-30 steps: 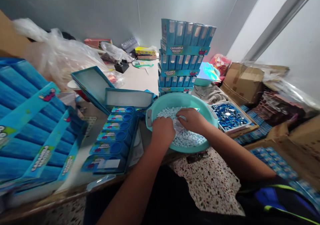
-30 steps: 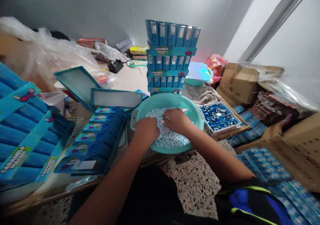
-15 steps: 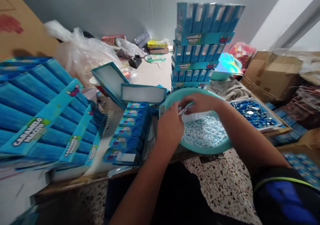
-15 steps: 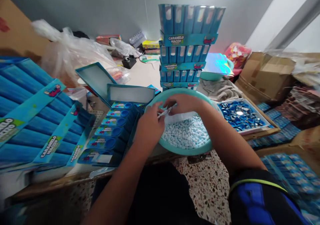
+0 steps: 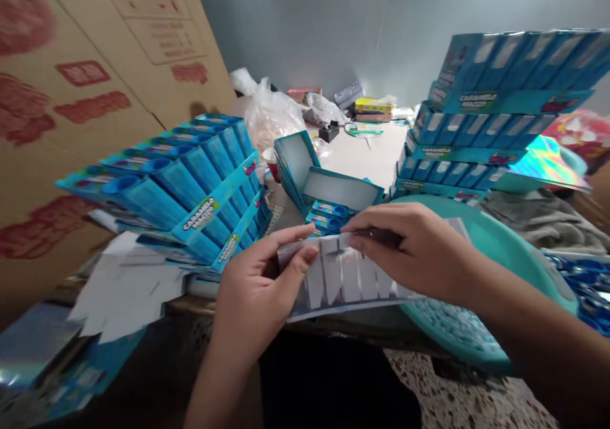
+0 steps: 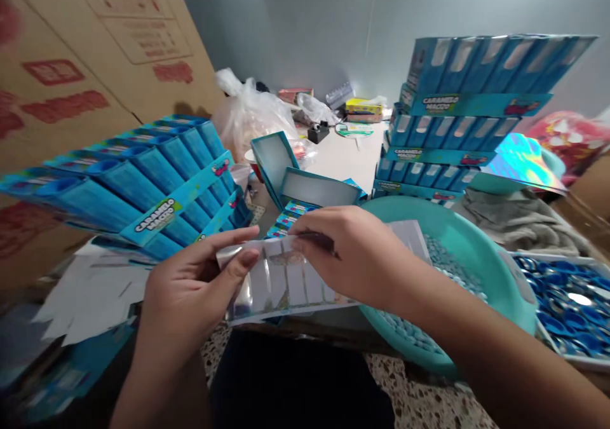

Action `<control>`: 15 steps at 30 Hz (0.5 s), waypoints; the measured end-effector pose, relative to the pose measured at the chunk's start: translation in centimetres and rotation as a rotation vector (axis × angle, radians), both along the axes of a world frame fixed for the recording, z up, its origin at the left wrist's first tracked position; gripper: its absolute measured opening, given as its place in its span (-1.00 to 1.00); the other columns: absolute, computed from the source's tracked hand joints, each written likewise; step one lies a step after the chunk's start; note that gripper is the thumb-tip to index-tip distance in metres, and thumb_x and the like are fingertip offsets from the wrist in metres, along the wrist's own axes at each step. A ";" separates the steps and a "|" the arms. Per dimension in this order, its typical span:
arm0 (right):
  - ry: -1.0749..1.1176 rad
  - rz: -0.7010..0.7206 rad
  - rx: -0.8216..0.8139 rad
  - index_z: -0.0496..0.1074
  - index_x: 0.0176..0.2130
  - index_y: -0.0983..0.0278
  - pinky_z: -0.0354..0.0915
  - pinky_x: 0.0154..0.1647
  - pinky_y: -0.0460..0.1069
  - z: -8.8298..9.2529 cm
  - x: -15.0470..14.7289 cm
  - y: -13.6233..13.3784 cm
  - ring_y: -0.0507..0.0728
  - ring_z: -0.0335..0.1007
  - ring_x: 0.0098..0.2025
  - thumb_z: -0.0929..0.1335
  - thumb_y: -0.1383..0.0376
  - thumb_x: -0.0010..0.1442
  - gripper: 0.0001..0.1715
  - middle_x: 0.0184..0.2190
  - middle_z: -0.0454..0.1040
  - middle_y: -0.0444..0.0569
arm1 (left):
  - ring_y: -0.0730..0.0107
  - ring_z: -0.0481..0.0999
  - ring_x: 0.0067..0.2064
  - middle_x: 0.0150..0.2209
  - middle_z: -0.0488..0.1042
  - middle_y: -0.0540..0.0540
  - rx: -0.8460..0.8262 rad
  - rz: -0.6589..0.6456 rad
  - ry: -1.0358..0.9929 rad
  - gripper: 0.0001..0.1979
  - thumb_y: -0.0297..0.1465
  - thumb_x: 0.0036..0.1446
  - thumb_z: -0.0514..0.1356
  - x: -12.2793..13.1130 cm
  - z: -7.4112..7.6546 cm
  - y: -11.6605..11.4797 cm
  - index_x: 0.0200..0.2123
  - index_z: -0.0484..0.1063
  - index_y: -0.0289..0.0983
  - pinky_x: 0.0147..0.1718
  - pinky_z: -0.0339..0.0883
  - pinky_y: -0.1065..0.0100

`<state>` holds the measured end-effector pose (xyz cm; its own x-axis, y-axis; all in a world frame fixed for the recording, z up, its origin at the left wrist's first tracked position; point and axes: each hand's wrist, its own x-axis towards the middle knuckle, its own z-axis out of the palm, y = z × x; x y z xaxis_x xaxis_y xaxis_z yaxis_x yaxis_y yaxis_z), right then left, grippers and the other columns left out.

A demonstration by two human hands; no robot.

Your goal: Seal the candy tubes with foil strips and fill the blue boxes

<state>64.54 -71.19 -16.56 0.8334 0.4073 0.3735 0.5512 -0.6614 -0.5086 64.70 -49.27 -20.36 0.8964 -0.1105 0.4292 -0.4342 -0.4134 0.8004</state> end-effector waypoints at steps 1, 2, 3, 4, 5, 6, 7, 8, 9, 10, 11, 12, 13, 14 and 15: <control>-0.029 0.006 0.025 0.57 -0.23 0.18 0.32 -0.36 -0.07 -0.6 0.0 0.3 0.06 0.47 -0.38 0.30 0.30 0.34 -0.77 -0.36 0.59 -0.10 | 0.34 0.62 -0.32 -0.23 0.65 -0.04 0.041 0.002 -0.061 -0.78 -0.26 0.21 0.29 -0.1 -0.3 0.4 -0.09 0.60 -0.14 -0.36 0.54 0.38; -0.062 0.008 0.036 0.56 -0.24 0.18 0.33 -0.33 -0.06 -1.3 -0.1 0.4 0.07 0.48 -0.36 0.29 0.31 0.35 -0.76 -0.35 0.59 -0.09 | 0.33 0.62 -0.28 -0.21 0.65 -0.04 0.096 0.009 -0.136 -0.79 -0.28 0.21 0.30 -0.1 -0.7 0.9 -0.09 0.60 -0.13 -0.30 0.55 0.36; -0.090 0.005 0.035 0.56 -0.24 0.18 0.34 -0.30 -0.05 -1.9 -0.1 0.5 0.08 0.49 -0.34 0.29 0.33 0.35 -0.77 -0.34 0.60 -0.08 | 0.33 0.62 -0.25 -0.19 0.64 -0.04 0.155 0.017 -0.213 -0.78 -0.31 0.20 0.30 -0.1 -1.0 1.3 -0.08 0.60 -0.13 -0.25 0.54 0.35; -0.115 0.000 0.031 0.55 -0.24 0.18 0.34 -0.30 -0.05 -2.4 -0.2 0.5 0.08 0.50 -0.34 0.29 0.34 0.35 -0.77 -0.34 0.60 -0.08 | 0.34 0.61 -0.22 -0.18 0.64 -0.04 0.207 0.025 -0.285 -0.77 -0.33 0.19 0.31 -0.1 -1.3 1.7 -0.06 0.59 -0.13 -0.20 0.53 0.35; -0.133 -0.006 0.026 0.55 -0.25 0.19 0.34 -0.30 -0.04 -2.8 -0.2 0.4 0.08 0.50 -0.33 0.29 0.35 0.36 -0.77 -0.34 0.60 -0.08 | 0.35 0.61 -0.21 -0.17 0.63 -0.03 0.244 0.033 -0.342 -0.74 -0.35 0.19 0.32 -0.1 -1.6 2.0 -0.03 0.58 -0.13 -0.17 0.52 0.35; -0.142 -0.008 0.019 0.54 -0.25 0.18 0.34 -0.31 -0.04 -3.1 -0.2 0.3 0.09 0.50 -0.34 0.29 0.35 0.36 -0.76 -0.33 0.60 -0.07 | 0.36 0.60 -0.20 -0.17 0.63 -0.03 0.264 0.036 -0.378 -0.71 -0.36 0.18 0.33 -0.1 -1.9 2.3 -0.01 0.56 -0.13 -0.16 0.51 0.36; -0.147 -0.007 0.011 0.54 -0.25 0.18 0.34 -0.31 -0.04 -3.3 -0.2 0.3 0.09 0.50 -0.34 0.28 0.35 0.36 -0.76 -0.33 0.61 -0.07 | 0.37 0.60 -0.20 -0.17 0.63 -0.03 0.266 0.034 -0.390 -0.69 -0.37 0.18 0.33 -0.1 -2.2 2.5 0.01 0.55 -0.13 -0.15 0.50 0.37; -0.151 -0.003 0.002 0.54 -0.24 0.18 0.34 -0.31 -0.03 -3.5 -0.1 0.2 0.09 0.51 -0.33 0.28 0.35 0.37 -0.76 -0.33 0.61 -0.07 | 0.37 0.60 -0.20 -0.18 0.63 -0.03 0.249 0.024 -0.382 -0.69 -0.38 0.17 0.34 -0.1 -2.4 2.6 0.01 0.55 -0.13 -0.16 0.50 0.37; -0.153 -0.001 -0.007 0.54 -0.23 0.17 0.35 -0.29 -0.02 -3.6 0.0 0.2 0.10 0.51 -0.33 0.28 0.34 0.37 -0.76 -0.32 0.61 -0.07 | 0.36 0.61 -0.20 -0.18 0.63 -0.04 0.219 0.007 -0.353 -0.70 -0.37 0.17 0.33 -0.1 -2.6 2.7 0.00 0.55 -0.14 -0.16 0.51 0.36; -0.155 -0.002 -0.015 0.53 -0.23 0.17 0.35 -0.28 -0.01 -3.7 0.0 0.1 0.10 0.51 -0.32 0.27 0.34 0.37 -0.76 -0.31 0.61 -0.07 | 0.34 0.62 -0.20 -0.18 0.63 -0.05 0.182 -0.014 -0.314 -0.72 -0.36 0.18 0.33 -0.1 -2.8 2.6 -0.02 0.56 -0.14 -0.17 0.51 0.35; -0.159 -0.005 -0.021 0.53 -0.22 0.16 0.36 -0.27 -0.01 -3.8 0.1 0.1 0.11 0.52 -0.32 0.28 0.33 0.37 -0.76 -0.30 0.62 -0.07 | 0.33 0.62 -0.21 -0.19 0.63 -0.06 0.148 -0.037 -0.271 -0.74 -0.35 0.19 0.32 -0.1 -2.9 2.5 -0.04 0.57 -0.15 -0.18 0.52 0.34; -0.166 -0.008 -0.026 0.53 -0.23 0.16 0.36 -0.26 0.00 -3.9 0.2 0.1 0.11 0.52 -0.31 0.28 0.33 0.37 -0.77 -0.30 0.62 -0.07 | 0.33 0.62 -0.22 -0.20 0.63 -0.05 0.123 -0.053 -0.237 -0.77 -0.35 0.20 0.31 -0.2 -3.1 2.3 -0.05 0.58 -0.15 -0.19 0.52 0.34; -0.175 -0.011 -0.030 0.53 -0.23 0.15 0.36 -0.27 0.01 -4.1 0.3 0.1 0.12 0.52 -0.32 0.28 0.33 0.37 -0.77 -0.30 0.62 -0.07 | 0.34 0.62 -0.21 -0.20 0.63 -0.05 0.113 -0.058 -0.221 -0.78 -0.36 0.21 0.29 -0.2 -3.2 2.2 -0.06 0.58 -0.15 -0.19 0.52 0.35; -0.183 -0.013 -0.037 0.53 -0.24 0.15 0.36 -0.28 0.01 -4.2 0.3 0.1 0.12 0.51 -0.32 0.28 0.33 0.37 -0.77 -0.31 0.61 -0.07 | 0.36 0.62 -0.20 -0.20 0.63 -0.04 0.119 -0.045 -0.228 -0.79 -0.37 0.22 0.28 -0.3 -3.3 2.0 -0.06 0.58 -0.14 -0.18 0.51 0.35; -0.193 -0.013 -0.043 0.53 -0.24 0.14 0.36 -0.29 0.01 -4.3 0.3 0.1 0.12 0.51 -0.33 0.28 0.33 0.37 -0.77 -0.32 0.61 -0.07 | 0.37 0.61 -0.18 -0.19 0.62 -0.04 0.136 -0.019 -0.255 -0.79 -0.39 0.23 0.27 -0.3 -3.4 1.8 -0.06 0.57 -0.14 -0.16 0.50 0.36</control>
